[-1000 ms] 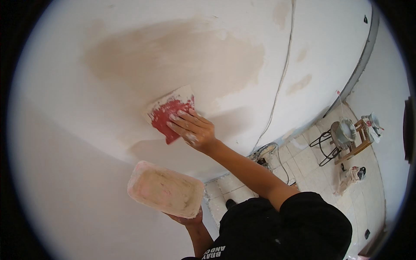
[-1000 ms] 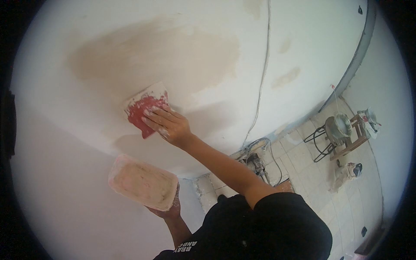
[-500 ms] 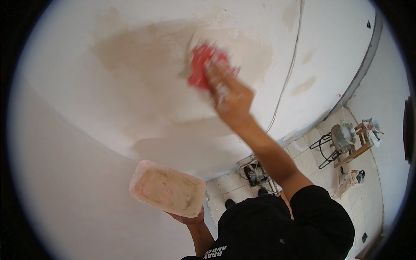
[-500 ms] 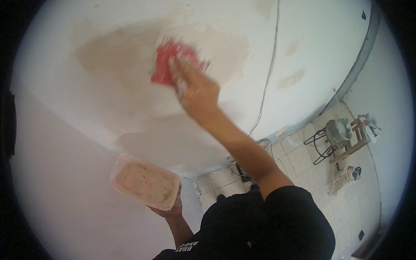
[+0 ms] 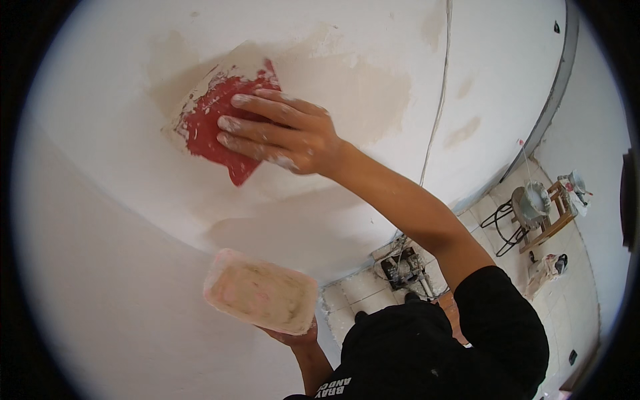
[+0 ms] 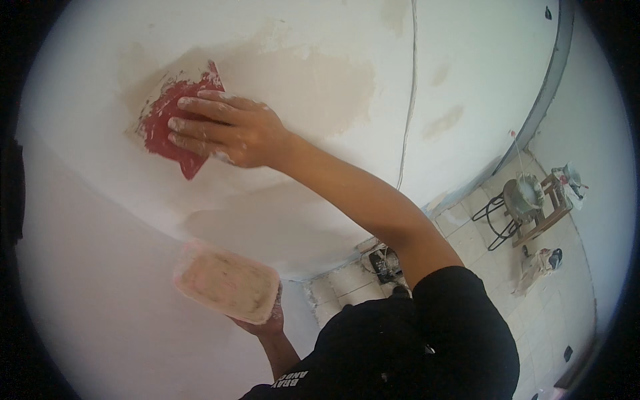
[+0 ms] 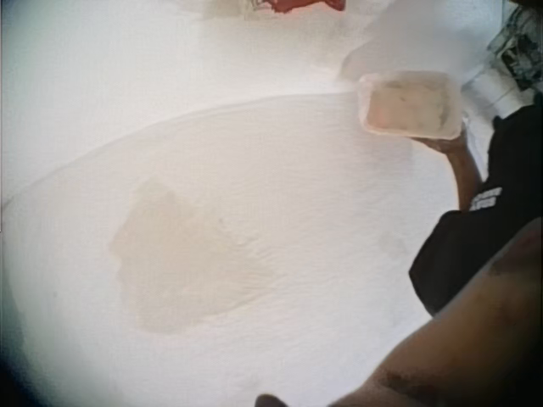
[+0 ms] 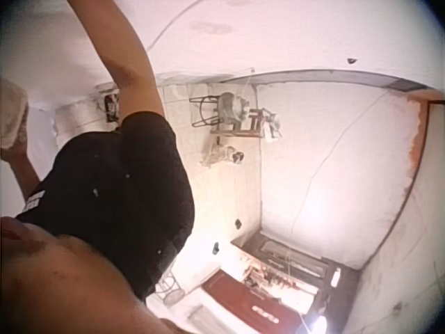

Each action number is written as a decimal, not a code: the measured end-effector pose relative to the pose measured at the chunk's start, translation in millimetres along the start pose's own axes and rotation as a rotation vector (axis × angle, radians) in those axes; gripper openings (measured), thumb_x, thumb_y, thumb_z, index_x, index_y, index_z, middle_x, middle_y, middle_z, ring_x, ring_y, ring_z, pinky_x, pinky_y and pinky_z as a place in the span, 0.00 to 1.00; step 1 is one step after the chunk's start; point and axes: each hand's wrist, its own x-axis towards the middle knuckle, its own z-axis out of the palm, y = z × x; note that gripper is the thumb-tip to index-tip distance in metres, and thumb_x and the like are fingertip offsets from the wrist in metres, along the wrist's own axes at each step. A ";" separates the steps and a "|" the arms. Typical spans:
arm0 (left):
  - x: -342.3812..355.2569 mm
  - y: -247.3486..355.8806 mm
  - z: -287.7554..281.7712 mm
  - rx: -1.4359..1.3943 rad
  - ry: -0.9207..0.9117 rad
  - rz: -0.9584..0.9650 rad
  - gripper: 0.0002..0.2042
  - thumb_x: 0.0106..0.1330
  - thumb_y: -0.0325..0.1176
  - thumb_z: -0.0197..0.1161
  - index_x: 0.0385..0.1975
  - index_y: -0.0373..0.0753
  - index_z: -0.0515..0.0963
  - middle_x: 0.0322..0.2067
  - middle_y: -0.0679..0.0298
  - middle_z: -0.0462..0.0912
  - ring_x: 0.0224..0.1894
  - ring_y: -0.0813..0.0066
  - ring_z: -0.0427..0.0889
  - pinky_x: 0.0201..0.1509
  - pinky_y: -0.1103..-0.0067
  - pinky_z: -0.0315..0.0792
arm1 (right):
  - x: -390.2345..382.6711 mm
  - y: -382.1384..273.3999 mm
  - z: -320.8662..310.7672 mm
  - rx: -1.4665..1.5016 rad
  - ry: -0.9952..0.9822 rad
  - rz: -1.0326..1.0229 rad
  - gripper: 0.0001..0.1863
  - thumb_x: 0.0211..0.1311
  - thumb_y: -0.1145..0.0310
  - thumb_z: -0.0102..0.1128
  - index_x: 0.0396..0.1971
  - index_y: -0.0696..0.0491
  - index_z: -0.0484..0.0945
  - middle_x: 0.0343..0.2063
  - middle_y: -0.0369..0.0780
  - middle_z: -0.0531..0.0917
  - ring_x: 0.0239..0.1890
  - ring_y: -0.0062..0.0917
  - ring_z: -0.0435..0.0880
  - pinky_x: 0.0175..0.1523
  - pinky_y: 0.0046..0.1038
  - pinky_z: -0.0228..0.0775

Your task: The person applies a patching compound to indentations on a white wall using a red putty knife and then scrapes the excess material off to create a level surface.

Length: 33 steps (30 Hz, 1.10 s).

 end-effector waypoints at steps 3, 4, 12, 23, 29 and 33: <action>0.1 0.1 -2.4 0.042 0.026 0.020 0.39 0.64 0.68 0.48 0.69 0.50 0.55 0.64 0.61 0.64 0.63 0.51 0.68 0.56 0.45 0.71 | -26.6 13.3 21.5 -0.012 -0.217 0.082 0.16 0.57 0.70 0.59 0.46 0.42 0.85 0.49 0.28 0.84 0.55 0.24 0.80 0.61 0.32 0.75; -1.1 1.0 -4.1 0.045 0.018 0.022 0.39 0.64 0.68 0.48 0.69 0.49 0.55 0.64 0.60 0.65 0.63 0.50 0.68 0.56 0.44 0.71 | -33.4 12.1 23.8 -0.004 -0.216 0.081 0.16 0.57 0.70 0.59 0.46 0.42 0.85 0.49 0.28 0.84 0.55 0.24 0.80 0.61 0.32 0.75; 0.4 4.9 -8.9 -0.022 0.015 0.029 0.38 0.65 0.67 0.47 0.69 0.48 0.55 0.64 0.58 0.64 0.64 0.49 0.66 0.56 0.43 0.70 | -77.0 -22.4 10.7 0.046 -0.356 0.266 0.24 0.47 0.74 0.62 0.48 0.43 0.83 0.52 0.30 0.82 0.55 0.23 0.80 0.62 0.31 0.72; 2.2 9.3 -16.3 -0.160 0.028 -0.031 0.38 0.65 0.68 0.46 0.69 0.50 0.55 0.64 0.61 0.65 0.64 0.53 0.66 0.54 0.45 0.73 | -22.7 -10.6 -41.4 -0.168 -0.136 0.156 0.16 0.56 0.70 0.56 0.43 0.50 0.85 0.46 0.40 0.84 0.51 0.33 0.83 0.54 0.32 0.77; -8.3 8.7 -7.1 0.051 0.015 0.051 0.39 0.64 0.68 0.47 0.69 0.49 0.54 0.64 0.60 0.65 0.63 0.51 0.67 0.54 0.45 0.73 | -4.1 -0.1 -30.0 -0.386 -0.260 0.414 0.22 0.49 0.74 0.61 0.48 0.52 0.82 0.45 0.41 0.83 0.46 0.32 0.84 0.48 0.29 0.79; -7.9 7.1 -7.5 0.042 0.052 0.050 0.40 0.64 0.68 0.47 0.69 0.49 0.54 0.64 0.58 0.65 0.63 0.50 0.67 0.55 0.46 0.73 | -63.7 -50.8 -7.3 -0.239 -0.336 0.335 0.23 0.50 0.74 0.60 0.50 0.53 0.81 0.48 0.43 0.82 0.47 0.31 0.85 0.47 0.28 0.80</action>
